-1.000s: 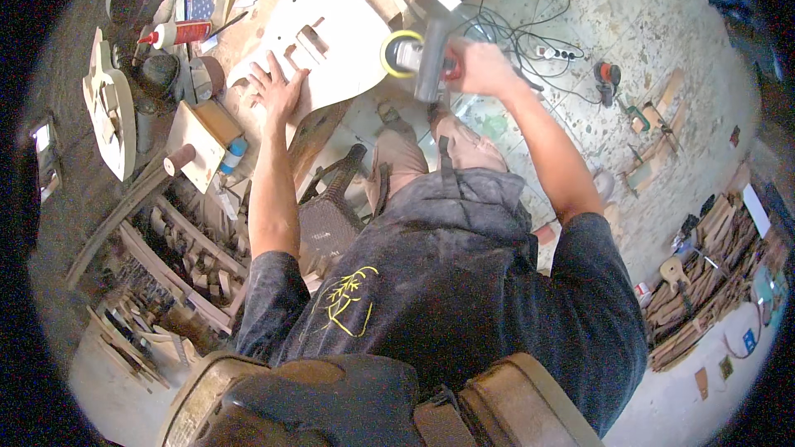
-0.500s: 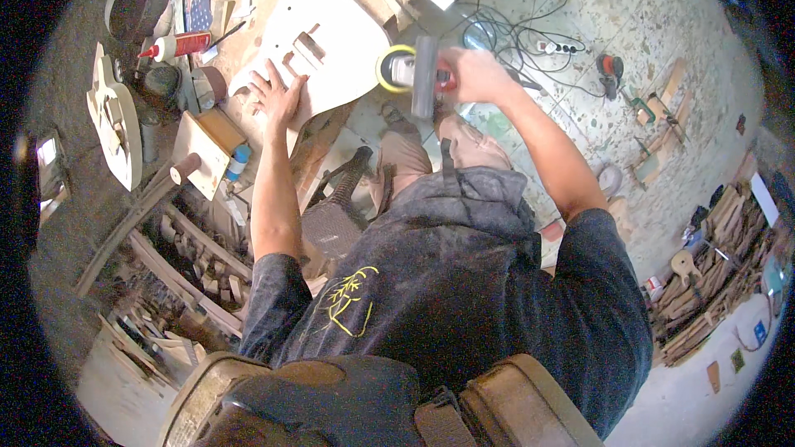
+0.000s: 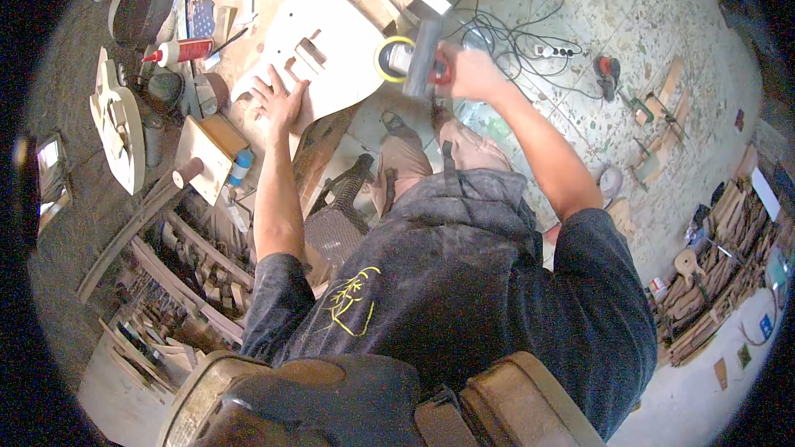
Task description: The person sands the surface and edges of a wooden guitar body using a handheld power sander, turning the body over and holding it at different angles to reach all sides.
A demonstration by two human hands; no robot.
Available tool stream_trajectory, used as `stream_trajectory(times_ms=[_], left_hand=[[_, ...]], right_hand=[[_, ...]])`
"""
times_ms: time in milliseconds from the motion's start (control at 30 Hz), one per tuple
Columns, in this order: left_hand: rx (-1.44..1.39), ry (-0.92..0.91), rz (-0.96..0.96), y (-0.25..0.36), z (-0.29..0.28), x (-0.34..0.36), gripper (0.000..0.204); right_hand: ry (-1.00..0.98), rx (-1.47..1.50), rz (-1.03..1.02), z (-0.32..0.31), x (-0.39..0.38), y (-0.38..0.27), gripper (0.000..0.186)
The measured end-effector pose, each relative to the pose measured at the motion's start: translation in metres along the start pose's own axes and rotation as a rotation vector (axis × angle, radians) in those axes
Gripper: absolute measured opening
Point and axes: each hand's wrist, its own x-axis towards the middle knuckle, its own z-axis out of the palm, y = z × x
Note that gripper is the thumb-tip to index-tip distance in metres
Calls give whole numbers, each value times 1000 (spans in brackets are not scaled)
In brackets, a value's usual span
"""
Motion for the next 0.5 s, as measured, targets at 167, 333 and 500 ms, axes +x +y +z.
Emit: stream_trajectory(times_ms=[167, 333, 500], left_hand=[[-31, 1, 8, 5, 0, 0, 114], [-35, 6, -5, 6, -2, -2, 114], [-36, 4, 8, 11, -3, -3, 114]], right_hand=[[-108, 75, -59, 36, -41, -21, 42], [-74, 24, -32, 25, -28, -30, 42], [-13, -70, 67, -27, 27, -35, 45]])
